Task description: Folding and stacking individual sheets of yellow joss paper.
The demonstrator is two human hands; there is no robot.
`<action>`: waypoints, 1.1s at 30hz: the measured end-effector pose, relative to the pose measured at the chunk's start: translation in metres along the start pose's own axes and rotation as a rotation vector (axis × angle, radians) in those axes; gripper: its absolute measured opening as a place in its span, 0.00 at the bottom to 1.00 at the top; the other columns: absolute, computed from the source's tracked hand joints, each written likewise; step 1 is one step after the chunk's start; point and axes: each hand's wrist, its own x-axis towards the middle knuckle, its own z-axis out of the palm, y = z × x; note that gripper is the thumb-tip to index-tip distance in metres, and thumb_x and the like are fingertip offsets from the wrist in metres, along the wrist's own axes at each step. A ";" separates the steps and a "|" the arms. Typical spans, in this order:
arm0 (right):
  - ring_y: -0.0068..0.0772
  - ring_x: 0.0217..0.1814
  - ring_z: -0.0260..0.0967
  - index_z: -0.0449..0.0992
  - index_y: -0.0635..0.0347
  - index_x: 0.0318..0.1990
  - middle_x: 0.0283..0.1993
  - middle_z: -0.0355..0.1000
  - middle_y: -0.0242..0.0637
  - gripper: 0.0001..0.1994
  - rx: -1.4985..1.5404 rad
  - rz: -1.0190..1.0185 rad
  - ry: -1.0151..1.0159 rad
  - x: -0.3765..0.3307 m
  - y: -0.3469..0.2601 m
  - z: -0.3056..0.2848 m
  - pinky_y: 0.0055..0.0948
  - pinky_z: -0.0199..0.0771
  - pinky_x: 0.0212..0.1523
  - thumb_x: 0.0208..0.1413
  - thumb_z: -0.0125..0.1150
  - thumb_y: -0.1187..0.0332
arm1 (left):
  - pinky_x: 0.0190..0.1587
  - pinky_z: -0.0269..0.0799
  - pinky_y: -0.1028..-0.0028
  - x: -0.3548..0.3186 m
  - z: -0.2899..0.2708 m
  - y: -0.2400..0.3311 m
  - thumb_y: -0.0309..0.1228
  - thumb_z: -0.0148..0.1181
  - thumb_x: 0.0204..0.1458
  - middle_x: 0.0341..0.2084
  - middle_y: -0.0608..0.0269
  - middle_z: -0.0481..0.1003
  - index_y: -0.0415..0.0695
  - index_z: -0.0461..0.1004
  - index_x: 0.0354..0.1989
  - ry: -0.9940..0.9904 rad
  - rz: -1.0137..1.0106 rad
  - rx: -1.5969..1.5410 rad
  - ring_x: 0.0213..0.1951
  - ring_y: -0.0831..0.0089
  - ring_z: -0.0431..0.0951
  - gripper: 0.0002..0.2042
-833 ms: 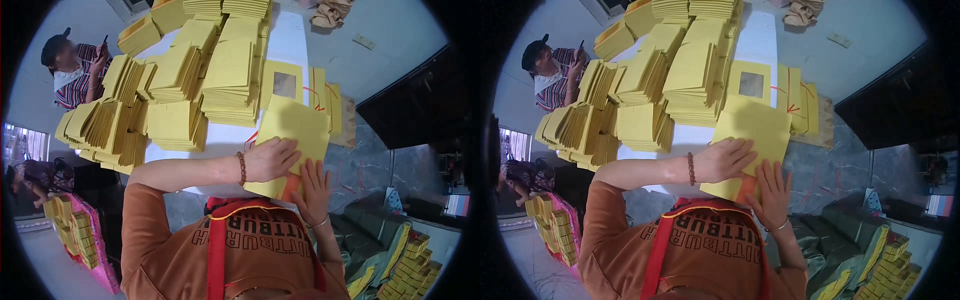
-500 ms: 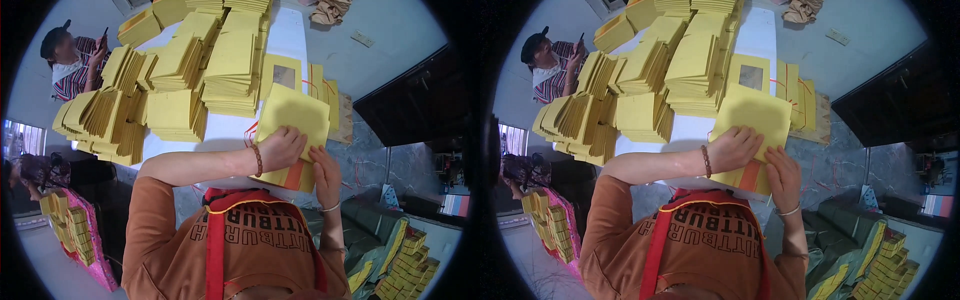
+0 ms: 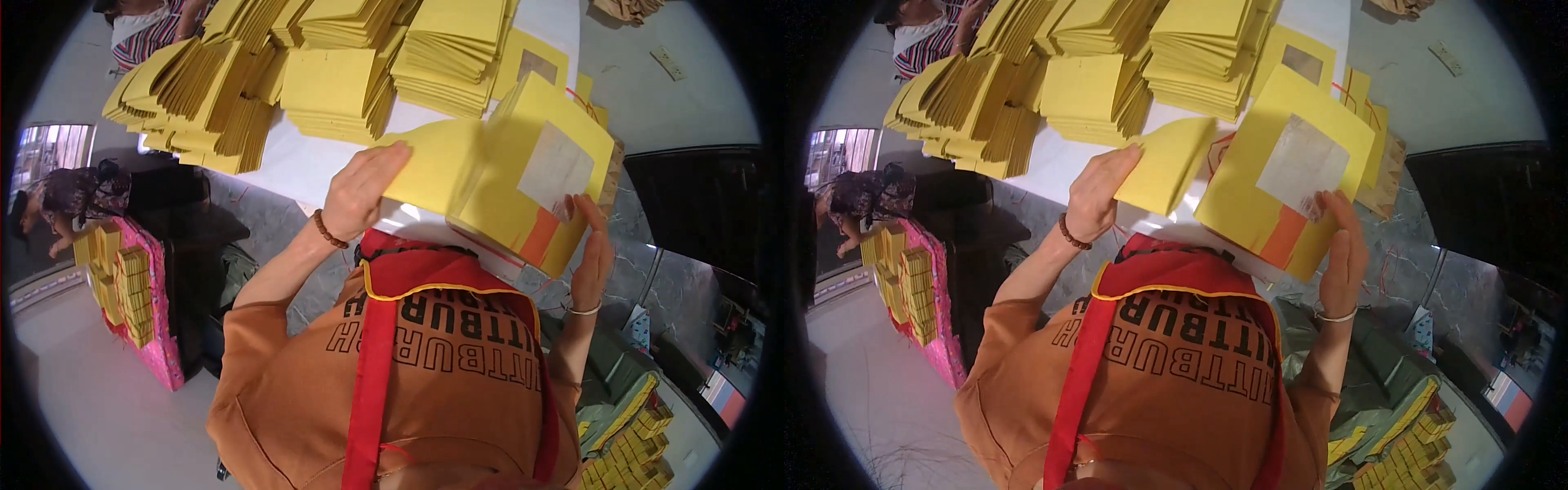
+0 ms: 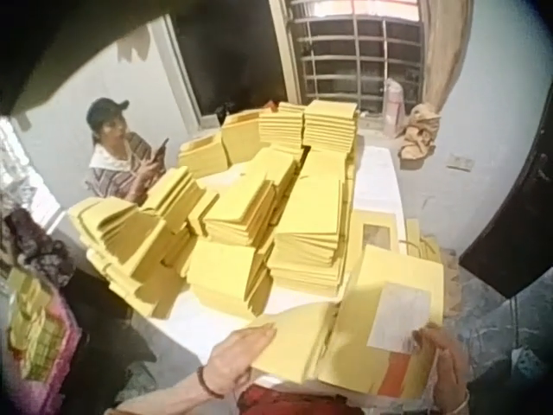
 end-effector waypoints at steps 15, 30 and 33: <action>0.42 0.62 0.57 0.72 0.64 0.47 0.53 0.67 0.42 0.15 -0.087 -0.005 -0.012 0.001 0.009 0.012 0.34 0.51 0.61 0.60 0.41 0.69 | 0.54 0.59 0.62 -0.124 0.072 -0.047 0.39 0.55 0.46 0.55 0.55 0.62 0.42 0.63 0.54 -0.418 -0.115 0.180 0.55 0.59 0.61 0.26; 0.43 0.56 0.61 0.76 0.59 0.39 0.47 0.68 0.37 0.10 -0.238 -0.095 0.029 0.004 0.001 0.015 0.35 0.60 0.55 0.46 0.61 0.72 | 0.43 0.66 0.66 -0.037 0.042 -0.029 0.26 0.58 0.46 0.38 0.56 0.73 0.41 0.73 0.39 -0.295 -0.153 -0.005 0.41 0.60 0.72 0.11; 0.42 0.56 0.61 0.76 0.60 0.38 0.47 0.68 0.36 0.11 -0.272 -0.123 0.014 0.004 0.002 0.015 0.34 0.60 0.54 0.45 0.62 0.71 | 0.39 0.66 0.67 0.016 0.031 0.009 0.25 0.59 0.45 0.38 0.55 0.73 0.40 0.73 0.39 -0.089 -0.138 -0.296 0.39 0.61 0.73 0.11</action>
